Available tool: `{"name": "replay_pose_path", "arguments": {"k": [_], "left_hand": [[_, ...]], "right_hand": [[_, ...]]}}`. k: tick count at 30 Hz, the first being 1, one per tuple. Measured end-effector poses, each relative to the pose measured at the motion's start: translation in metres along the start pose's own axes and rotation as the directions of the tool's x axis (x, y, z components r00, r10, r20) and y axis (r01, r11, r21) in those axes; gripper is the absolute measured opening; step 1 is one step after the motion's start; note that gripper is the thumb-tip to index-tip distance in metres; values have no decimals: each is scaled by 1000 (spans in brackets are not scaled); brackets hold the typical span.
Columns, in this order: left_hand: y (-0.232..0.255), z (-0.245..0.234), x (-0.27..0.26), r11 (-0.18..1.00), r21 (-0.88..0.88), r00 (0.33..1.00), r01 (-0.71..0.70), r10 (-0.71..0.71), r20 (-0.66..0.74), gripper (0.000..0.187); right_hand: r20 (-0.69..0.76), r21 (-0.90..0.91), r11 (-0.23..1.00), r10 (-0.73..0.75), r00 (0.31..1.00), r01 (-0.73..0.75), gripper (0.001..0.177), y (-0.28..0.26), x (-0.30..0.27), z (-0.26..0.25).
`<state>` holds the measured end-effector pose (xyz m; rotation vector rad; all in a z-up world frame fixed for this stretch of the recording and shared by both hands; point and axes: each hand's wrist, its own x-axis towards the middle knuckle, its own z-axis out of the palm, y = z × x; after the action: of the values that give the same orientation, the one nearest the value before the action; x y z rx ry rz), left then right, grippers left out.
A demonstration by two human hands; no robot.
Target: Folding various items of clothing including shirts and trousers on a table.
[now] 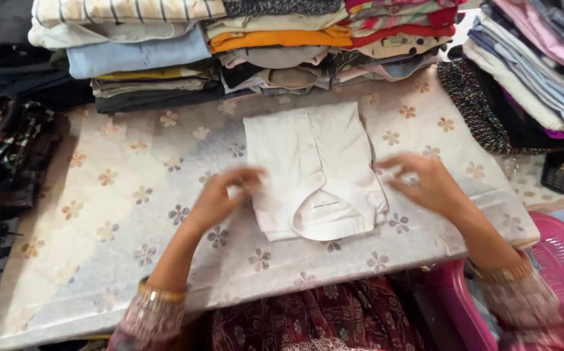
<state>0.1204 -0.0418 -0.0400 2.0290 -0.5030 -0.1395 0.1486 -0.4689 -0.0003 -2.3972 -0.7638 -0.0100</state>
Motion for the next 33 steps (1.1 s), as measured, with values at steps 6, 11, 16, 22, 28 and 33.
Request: {"name": "replay_pose_path", "arguments": {"k": [6,11,16,22,28,33], "left_hand": [[-70,0,114,951,-243,857,192,-283,-431,51],[-102,27,158,934,-349,800,70,-262,-540,63],[-23,39,142,901,-228,696,369,-431,-574,72],[-97,31,149,970,-239,785,-30,-125,-607,80],[-43,3,121,865,-437,820,246,-426,-382,84],[10,15,53,923,-214,877,321,-375,-301,87]], "right_hand": [[-236,240,944,284,929,-228,52,54,115,33],[-202,342,861,458,866,-375,57,79,162,55],[-396,291,942,275,876,-165,52,124,174,87],[-387,282,925,351,853,-253,55,102,158,82],[-159,377,905,272,949,-196,65,110,140,60],[91,463,762,467,879,-453,77,28,71,17]]}}
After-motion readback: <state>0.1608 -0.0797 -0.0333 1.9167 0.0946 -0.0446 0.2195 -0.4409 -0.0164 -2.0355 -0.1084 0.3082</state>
